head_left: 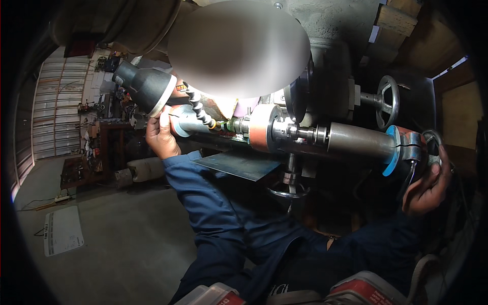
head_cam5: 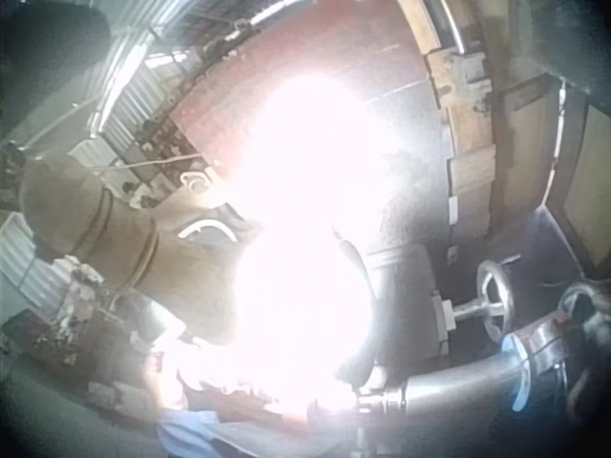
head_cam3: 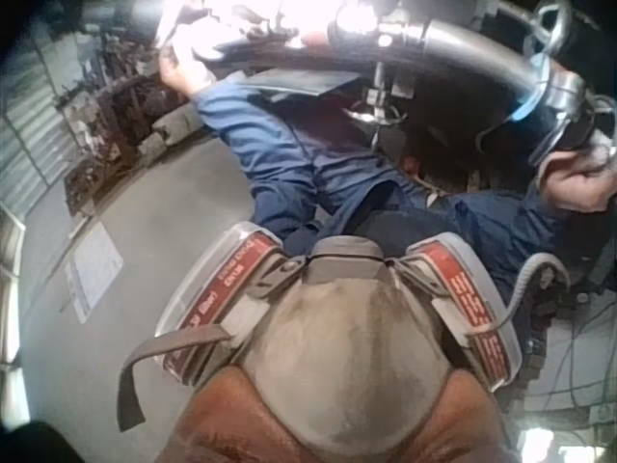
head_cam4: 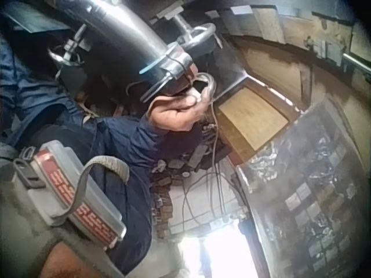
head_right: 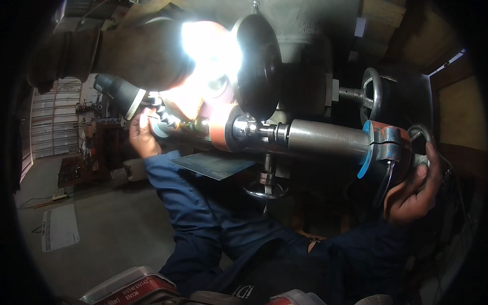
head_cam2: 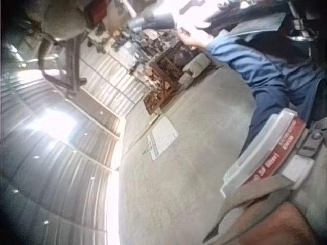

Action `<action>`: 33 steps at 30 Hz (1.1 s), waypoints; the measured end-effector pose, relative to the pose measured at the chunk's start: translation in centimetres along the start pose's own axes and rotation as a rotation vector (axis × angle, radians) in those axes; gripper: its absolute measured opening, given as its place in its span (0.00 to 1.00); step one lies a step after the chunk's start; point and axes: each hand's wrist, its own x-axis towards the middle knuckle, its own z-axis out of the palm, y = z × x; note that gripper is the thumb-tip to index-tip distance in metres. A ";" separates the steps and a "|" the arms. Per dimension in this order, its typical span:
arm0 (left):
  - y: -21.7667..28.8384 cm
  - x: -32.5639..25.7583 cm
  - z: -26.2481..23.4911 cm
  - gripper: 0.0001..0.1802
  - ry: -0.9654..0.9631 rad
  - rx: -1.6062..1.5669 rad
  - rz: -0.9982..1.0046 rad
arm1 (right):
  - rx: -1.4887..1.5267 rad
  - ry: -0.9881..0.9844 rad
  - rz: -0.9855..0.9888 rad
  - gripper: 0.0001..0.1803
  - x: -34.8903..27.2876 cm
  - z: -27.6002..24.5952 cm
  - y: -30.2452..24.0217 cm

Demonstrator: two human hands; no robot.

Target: Use a caliper to measure a cylindrical part on a lathe and perform adjustments.

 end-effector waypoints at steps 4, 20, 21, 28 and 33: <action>0.2 0.0 -0.1 0.08 -0.005 0.000 0.011 | 0.090 -0.085 0.117 0.17 1.3 -0.6 -0.7; -0.1 -0.2 -0.6 0.09 0.004 -0.054 -0.007 | -0.134 -0.510 0.392 0.14 6.1 -1.4 -1.5; -0.1 -0.2 -0.6 0.09 0.003 -0.056 -0.008 | -0.141 -0.556 0.450 0.14 6.4 -1.3 -1.4; 0.0 -0.3 -0.4 0.08 0.014 -0.060 -0.019 | -0.221 -0.751 0.517 0.12 8.7 -0.7 -0.4; 0.1 -0.3 -0.4 0.08 0.001 -0.082 -0.014 | -0.214 -0.578 0.242 0.14 6.6 -1.3 -0.3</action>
